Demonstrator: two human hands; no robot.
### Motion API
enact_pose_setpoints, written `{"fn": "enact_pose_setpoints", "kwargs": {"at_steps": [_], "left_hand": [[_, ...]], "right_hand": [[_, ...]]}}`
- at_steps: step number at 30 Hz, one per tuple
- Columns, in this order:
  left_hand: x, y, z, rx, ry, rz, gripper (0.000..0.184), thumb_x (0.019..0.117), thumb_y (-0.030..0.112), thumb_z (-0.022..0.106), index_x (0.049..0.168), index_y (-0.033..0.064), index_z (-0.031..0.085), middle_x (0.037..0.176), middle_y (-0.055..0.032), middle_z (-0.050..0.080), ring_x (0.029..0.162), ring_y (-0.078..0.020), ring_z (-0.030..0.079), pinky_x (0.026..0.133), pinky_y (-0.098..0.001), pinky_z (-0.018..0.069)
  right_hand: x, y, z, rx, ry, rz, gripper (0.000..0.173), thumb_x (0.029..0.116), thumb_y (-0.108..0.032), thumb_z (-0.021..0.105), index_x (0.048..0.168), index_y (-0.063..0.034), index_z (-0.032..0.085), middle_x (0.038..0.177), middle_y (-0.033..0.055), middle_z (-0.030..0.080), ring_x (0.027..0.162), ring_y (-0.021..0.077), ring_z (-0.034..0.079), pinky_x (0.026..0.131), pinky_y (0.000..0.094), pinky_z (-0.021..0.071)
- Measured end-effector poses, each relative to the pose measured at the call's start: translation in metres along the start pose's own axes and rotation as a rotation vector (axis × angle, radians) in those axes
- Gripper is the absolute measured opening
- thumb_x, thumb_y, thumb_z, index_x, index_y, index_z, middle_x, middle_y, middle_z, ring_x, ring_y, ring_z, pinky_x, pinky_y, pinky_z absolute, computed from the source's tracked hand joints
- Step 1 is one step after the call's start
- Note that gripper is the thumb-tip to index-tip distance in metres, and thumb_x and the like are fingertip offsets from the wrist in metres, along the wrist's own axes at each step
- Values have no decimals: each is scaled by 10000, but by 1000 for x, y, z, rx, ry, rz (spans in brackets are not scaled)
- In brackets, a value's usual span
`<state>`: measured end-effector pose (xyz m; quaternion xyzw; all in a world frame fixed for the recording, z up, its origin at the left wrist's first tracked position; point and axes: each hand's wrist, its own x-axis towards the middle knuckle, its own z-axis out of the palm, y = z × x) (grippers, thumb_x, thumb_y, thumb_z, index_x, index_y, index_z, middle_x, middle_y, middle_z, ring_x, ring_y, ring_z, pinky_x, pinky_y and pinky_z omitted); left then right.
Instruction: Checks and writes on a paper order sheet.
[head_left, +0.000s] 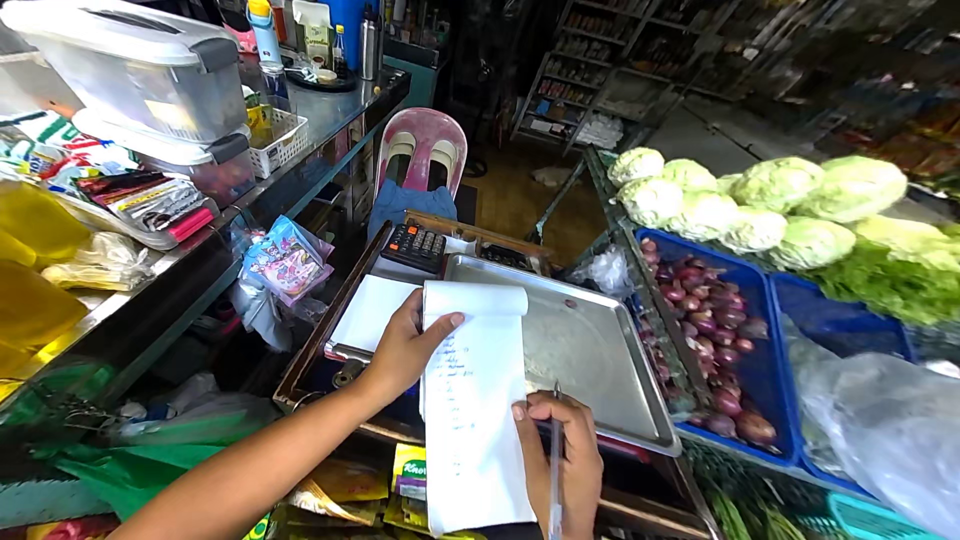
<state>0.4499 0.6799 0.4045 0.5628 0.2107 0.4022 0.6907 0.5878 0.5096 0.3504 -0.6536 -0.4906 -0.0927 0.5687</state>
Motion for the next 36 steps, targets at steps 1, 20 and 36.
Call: {"fn": "enact_pose_setpoints", "kwargs": {"at_steps": [1,20,36], "left_hand": [[0,0,0,1,0,1,242,1014,73,608,1233,4,535,951,-53,744,826,-110,744,766,-271,634],[-1,0,-1,24,1,-13,225,1019,86,603,1226,5,567,943,-40,742,820,-93,736,765,-264,630],[-1,0,-2,31,7,-32,146,1031,103,587,1136,13,633,884,-18,750,785,-71,733,751,-247,626]], "right_hand": [[0,0,0,-3,2,0,113,937,-271,687,952,-174,630,958,-64,669,1021,52,602,909,188,473],[0,0,0,-20,-6,-14,117,929,-269,693,947,-170,634,952,-56,665,1009,48,604,904,182,475],[1,-1,0,7,-24,-20,108,932,-241,691,945,-152,631,952,-44,662,1003,41,609,888,157,486]]}}
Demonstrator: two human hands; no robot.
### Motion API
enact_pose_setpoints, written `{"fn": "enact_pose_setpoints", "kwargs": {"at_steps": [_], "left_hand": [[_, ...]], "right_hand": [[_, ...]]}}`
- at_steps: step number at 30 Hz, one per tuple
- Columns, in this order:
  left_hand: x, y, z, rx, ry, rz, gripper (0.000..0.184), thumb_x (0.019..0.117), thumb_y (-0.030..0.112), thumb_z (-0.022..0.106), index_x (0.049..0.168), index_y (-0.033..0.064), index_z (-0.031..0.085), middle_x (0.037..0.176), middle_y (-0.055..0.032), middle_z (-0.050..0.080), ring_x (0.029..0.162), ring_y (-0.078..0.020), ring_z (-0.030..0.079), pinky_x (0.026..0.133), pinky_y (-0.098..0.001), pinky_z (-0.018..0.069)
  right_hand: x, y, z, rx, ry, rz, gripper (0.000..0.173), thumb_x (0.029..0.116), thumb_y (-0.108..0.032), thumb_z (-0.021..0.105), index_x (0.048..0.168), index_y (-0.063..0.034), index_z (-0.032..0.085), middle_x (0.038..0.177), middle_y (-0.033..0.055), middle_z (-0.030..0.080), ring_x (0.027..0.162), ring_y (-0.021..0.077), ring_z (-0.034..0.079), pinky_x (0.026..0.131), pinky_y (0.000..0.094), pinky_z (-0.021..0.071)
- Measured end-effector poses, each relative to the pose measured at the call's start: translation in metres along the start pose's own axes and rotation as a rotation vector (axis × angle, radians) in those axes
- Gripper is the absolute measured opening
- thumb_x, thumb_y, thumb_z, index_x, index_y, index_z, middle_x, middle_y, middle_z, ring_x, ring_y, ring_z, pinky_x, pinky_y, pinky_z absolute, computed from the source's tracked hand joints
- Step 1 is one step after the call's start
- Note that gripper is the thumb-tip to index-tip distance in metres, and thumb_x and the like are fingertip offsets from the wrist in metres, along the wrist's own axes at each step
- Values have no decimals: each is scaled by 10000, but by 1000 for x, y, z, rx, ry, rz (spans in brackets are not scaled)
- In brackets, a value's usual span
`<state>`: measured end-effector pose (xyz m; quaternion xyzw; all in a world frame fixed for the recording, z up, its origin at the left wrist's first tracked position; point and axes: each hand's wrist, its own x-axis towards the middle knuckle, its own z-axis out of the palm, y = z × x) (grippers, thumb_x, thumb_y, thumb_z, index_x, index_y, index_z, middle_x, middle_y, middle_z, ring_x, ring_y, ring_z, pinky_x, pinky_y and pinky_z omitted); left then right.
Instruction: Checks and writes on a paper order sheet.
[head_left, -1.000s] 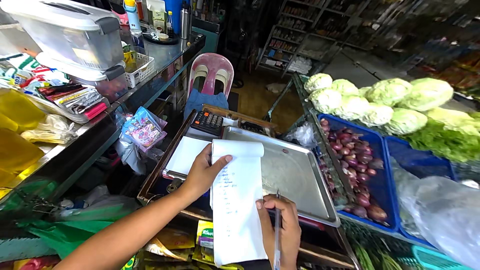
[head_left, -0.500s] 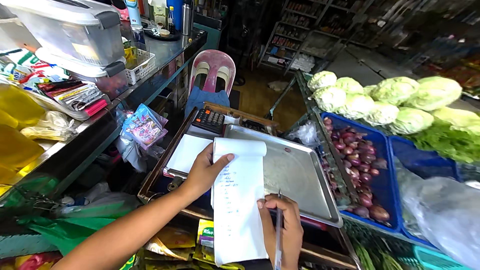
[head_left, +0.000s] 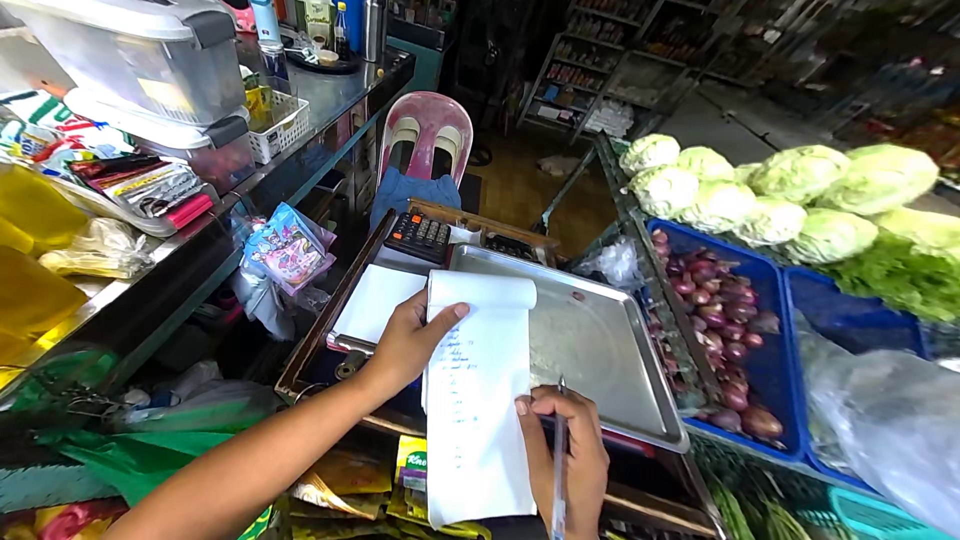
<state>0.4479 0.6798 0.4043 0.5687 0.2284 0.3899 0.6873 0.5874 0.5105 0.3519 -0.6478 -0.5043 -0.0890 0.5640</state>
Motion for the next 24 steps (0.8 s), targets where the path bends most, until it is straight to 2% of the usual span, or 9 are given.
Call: {"fn": "enact_pose_setpoints", "kwargs": {"at_steps": [5,8,12,16,24], "left_hand": [[2,1,-3,8,6,9,156,1033,109,585,1139,5,632,888,-22,751,787,-76,735,750,-251,628],[11,10,-11,41,62,33,144,1035,117,585,1106,6,644,855,-23,748,759,-77,730,727,-250,625],[34,39,-42,197,167,126,174,1034,172,599,1115,29,656,846,-31,746,734,-87,722,702,-269,618],[59,55,-79,367,212,247,205,1020,222,629,1124,48,658,869,-42,754,728,-103,726,693,-290,617],[87,18,-120,310,262,112,231,1039,213,598,1100,-5,644,849,-61,742,725,-97,721,713,-285,614]], "right_hand": [[2,-2,0,122,-9,26,111,935,-218,699,993,-150,633,979,-43,666,990,29,634,880,158,518],[6,-5,-2,212,13,15,100,968,-197,669,1058,-176,628,1029,-62,689,1006,37,660,895,179,544],[6,-7,-5,249,6,5,85,1001,-188,624,1084,-204,609,1047,-106,695,1018,10,655,903,168,534],[5,-5,-3,231,-27,-6,69,1008,-163,608,1075,-177,596,1035,-106,683,1016,-9,640,903,164,526],[4,-4,-4,199,-67,-9,68,999,-118,611,1062,-114,584,1009,-64,684,1000,-7,630,886,169,517]]}}
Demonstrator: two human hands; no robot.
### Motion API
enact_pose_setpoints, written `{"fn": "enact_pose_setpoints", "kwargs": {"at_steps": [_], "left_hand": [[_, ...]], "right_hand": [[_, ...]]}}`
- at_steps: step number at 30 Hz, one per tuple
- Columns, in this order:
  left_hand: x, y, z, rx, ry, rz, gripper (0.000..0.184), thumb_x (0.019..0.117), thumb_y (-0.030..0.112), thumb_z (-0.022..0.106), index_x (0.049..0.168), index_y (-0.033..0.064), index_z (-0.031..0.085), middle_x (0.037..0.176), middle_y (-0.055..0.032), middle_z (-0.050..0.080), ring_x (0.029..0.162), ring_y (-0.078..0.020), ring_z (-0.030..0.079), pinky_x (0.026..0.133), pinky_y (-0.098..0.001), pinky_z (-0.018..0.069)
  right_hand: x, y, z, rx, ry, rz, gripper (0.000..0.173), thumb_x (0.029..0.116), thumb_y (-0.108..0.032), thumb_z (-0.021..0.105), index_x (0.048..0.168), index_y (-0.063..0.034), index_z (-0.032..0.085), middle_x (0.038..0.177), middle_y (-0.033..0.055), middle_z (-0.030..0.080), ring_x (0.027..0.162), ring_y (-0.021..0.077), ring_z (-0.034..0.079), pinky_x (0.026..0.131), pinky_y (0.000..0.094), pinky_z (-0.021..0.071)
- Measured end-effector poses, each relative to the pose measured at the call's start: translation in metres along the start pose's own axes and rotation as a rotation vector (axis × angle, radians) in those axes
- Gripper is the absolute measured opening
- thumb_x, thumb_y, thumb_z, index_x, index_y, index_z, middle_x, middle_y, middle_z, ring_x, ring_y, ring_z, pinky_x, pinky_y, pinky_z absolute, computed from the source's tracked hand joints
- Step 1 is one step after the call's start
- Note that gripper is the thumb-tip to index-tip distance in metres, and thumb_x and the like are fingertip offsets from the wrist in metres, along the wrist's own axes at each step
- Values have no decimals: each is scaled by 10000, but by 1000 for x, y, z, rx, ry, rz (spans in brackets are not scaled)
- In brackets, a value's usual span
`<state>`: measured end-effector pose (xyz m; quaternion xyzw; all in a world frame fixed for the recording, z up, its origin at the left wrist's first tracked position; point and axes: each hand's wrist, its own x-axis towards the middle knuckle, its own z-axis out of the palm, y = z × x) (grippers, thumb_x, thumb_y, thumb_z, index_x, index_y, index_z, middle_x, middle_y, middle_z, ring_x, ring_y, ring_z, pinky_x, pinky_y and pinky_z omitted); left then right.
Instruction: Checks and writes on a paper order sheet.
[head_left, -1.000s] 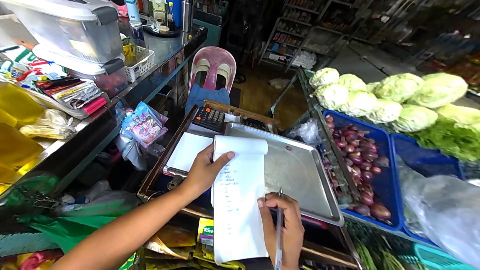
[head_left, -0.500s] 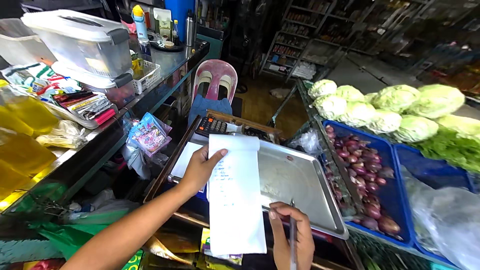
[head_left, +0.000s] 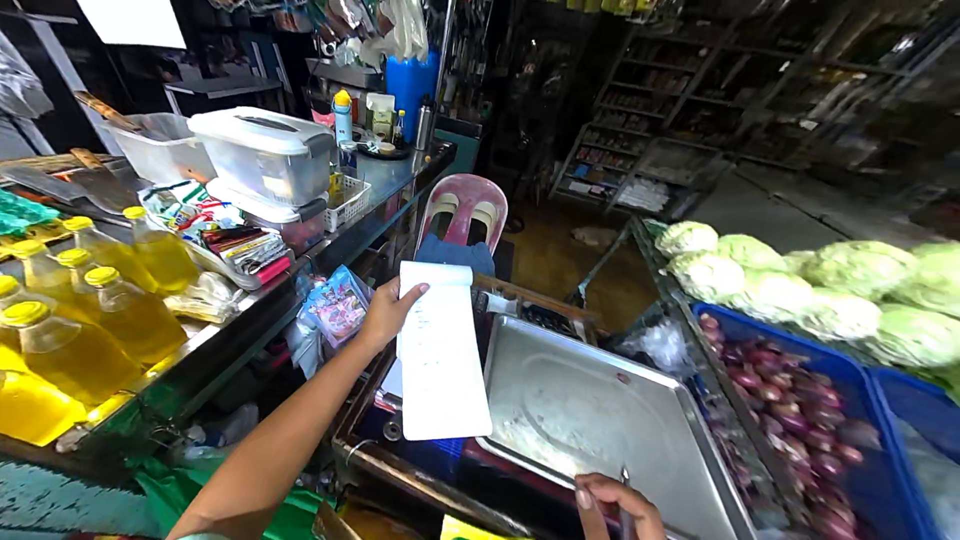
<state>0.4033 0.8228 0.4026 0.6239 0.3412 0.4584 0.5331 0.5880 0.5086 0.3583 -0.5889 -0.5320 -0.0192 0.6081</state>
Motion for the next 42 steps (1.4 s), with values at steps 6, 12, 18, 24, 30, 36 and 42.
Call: {"fn": "enact_pose_setpoints", "kwargs": {"at_steps": [6,12,18,24,30,36,42], "left_hand": [[1,-19,2,-54,-6,-58,229,1048,206,581,1089,-11,642,834,-57,737,719,-92,717,710,-277,611],[9,-19,-6,-61,-16,-78,226,1040,210,596,1093,-5,640,836,-56,735,718,-91,713,705,-271,606],[26,-29,-9,26,-86,-88,256,1037,225,606,1136,-8,646,875,-60,736,748,-82,711,742,-279,604],[42,-50,4,81,-199,-118,284,1032,244,618,1140,-17,656,924,-65,737,800,-81,711,796,-295,600],[48,-47,13,284,-255,-119,453,996,239,678,1320,-47,543,1132,-178,696,996,-189,705,948,-387,560],[45,-45,12,419,-279,-83,539,996,289,677,1376,-54,505,1162,-218,688,1056,-266,699,994,-448,534],[42,-46,13,437,-285,-66,537,994,299,680,1367,-51,516,1156,-217,691,1054,-266,700,993,-451,534]], "right_hand": [[-1,-1,0,-29,-4,6,52,997,-118,607,1047,-124,590,1003,-73,688,1001,-14,635,885,162,519],[0,1,2,-39,-16,0,52,1006,-129,604,1059,-134,601,1006,-82,684,996,-25,629,861,155,518],[1,1,2,-85,-27,-7,74,1016,-160,602,1041,-92,596,976,-42,676,977,-22,625,858,151,515],[-1,4,1,-142,-20,-22,110,1018,-169,594,1032,-61,584,955,5,677,955,-2,635,858,163,528],[-2,6,2,-155,-8,-25,93,1023,-198,602,1052,-111,588,957,-31,675,956,-12,634,859,155,525],[-2,4,3,-192,-12,-10,115,1016,-197,609,1031,-85,589,949,-5,679,953,-1,632,861,148,516],[-3,3,4,-211,-3,1,118,1012,-194,615,1027,-78,597,943,-1,680,947,-3,630,852,141,513]]}}
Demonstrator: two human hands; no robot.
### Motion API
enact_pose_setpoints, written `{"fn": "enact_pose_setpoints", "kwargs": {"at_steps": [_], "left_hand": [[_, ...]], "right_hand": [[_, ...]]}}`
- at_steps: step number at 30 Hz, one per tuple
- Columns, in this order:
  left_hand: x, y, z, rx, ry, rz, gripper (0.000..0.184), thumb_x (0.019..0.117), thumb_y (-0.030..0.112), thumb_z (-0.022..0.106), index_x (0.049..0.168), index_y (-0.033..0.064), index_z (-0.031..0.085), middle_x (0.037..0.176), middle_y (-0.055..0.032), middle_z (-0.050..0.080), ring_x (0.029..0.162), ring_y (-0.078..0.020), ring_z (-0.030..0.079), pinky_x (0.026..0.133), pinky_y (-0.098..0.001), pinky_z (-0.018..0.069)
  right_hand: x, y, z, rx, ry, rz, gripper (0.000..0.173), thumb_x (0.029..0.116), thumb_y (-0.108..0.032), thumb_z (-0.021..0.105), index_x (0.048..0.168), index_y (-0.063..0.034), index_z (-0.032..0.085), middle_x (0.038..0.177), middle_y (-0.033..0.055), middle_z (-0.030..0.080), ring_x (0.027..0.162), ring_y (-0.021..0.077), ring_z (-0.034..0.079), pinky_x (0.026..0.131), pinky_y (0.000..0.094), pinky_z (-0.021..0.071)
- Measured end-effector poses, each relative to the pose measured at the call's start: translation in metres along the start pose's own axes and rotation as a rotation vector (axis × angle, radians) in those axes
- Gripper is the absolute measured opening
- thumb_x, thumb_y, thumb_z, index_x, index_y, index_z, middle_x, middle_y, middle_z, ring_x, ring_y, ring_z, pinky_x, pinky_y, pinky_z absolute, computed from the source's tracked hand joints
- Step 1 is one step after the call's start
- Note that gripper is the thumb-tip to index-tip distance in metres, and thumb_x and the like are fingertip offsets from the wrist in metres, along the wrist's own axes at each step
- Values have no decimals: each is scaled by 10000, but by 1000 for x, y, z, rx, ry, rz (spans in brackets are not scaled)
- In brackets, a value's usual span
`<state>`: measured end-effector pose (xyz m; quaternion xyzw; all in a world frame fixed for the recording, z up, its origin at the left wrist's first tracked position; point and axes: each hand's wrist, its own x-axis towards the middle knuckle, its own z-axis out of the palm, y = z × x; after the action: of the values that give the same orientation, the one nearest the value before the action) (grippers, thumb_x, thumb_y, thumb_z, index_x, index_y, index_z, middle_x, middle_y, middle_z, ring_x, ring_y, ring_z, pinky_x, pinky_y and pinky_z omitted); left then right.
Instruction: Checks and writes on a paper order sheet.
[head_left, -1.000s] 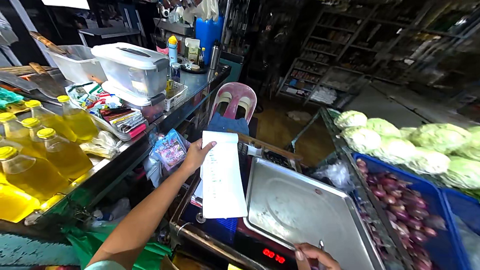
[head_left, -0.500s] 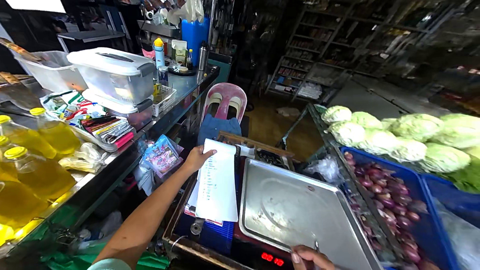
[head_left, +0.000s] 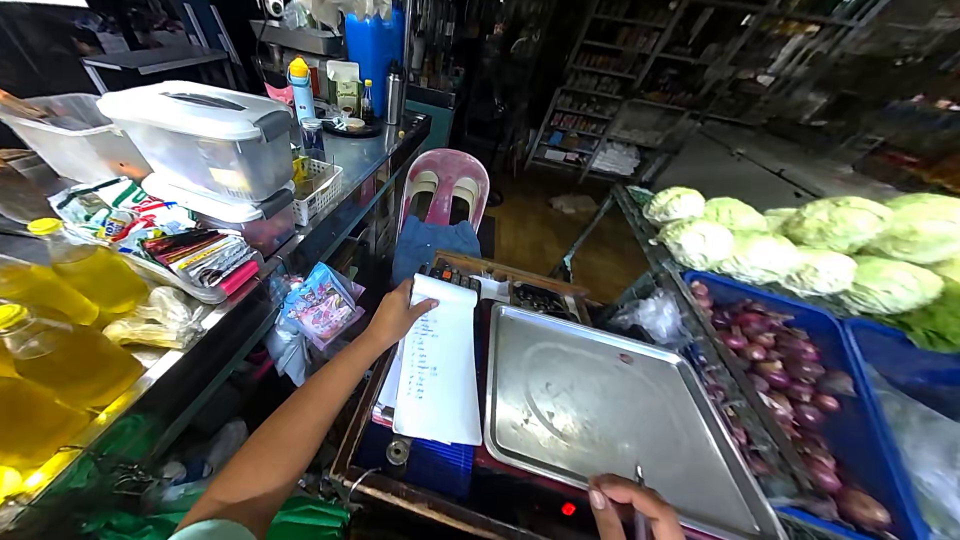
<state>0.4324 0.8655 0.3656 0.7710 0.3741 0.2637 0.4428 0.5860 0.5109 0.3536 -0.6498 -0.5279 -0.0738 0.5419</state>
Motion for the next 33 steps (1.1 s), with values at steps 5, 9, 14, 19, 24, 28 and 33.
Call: {"fn": "enact_pose_setpoints", "kwargs": {"at_steps": [5,9,14,19,24,28,33], "left_hand": [[-4,5,2,60,16,-24,582,994,324,678,1408,-40,491,1171,-228,686,1079,-300,691,1009,-474,518],[-9,10,6,191,25,-29,750,983,365,686,1546,5,344,1148,-262,687,1071,-391,681,1005,-546,501],[-18,24,8,365,-16,-95,736,1017,364,631,1576,22,296,1154,-248,679,1077,-392,669,1007,-523,492],[-32,27,8,443,-11,-109,656,1025,214,611,1569,1,312,1298,-255,619,1127,-372,653,1022,-477,492],[-49,24,5,415,-21,-54,561,1006,94,588,1526,0,401,1406,-257,535,1136,-354,642,1009,-444,506],[-61,10,3,307,37,82,423,1003,21,504,1423,-21,536,1321,-248,587,1103,-329,647,991,-409,518],[-67,-1,-2,128,114,109,357,1026,6,437,1337,-31,608,1238,-217,644,1133,-281,639,1024,-371,495]], "right_hand": [[0,-2,0,-25,-4,0,124,1010,-200,615,1016,-77,596,941,5,680,954,-3,629,860,133,507],[1,-2,-1,-66,-10,2,152,1002,-197,614,1006,-45,617,924,38,681,955,15,629,876,143,505],[12,-12,-5,-170,-195,22,244,990,-228,640,1077,-7,695,991,138,703,988,152,651,912,241,519],[50,-26,14,-297,-331,-164,293,1020,-311,578,1158,-92,716,1023,126,711,953,240,674,840,347,557],[98,-32,71,-448,-456,-404,270,1019,-283,538,1143,-136,727,1012,92,733,912,293,713,730,437,580],[126,-37,126,-502,-633,-456,212,1009,-169,581,1147,-116,732,1009,140,735,953,362,713,762,517,571],[149,-59,182,-635,-967,-343,338,1025,-58,493,1317,-82,661,1179,228,692,1130,434,642,923,587,479]]}}
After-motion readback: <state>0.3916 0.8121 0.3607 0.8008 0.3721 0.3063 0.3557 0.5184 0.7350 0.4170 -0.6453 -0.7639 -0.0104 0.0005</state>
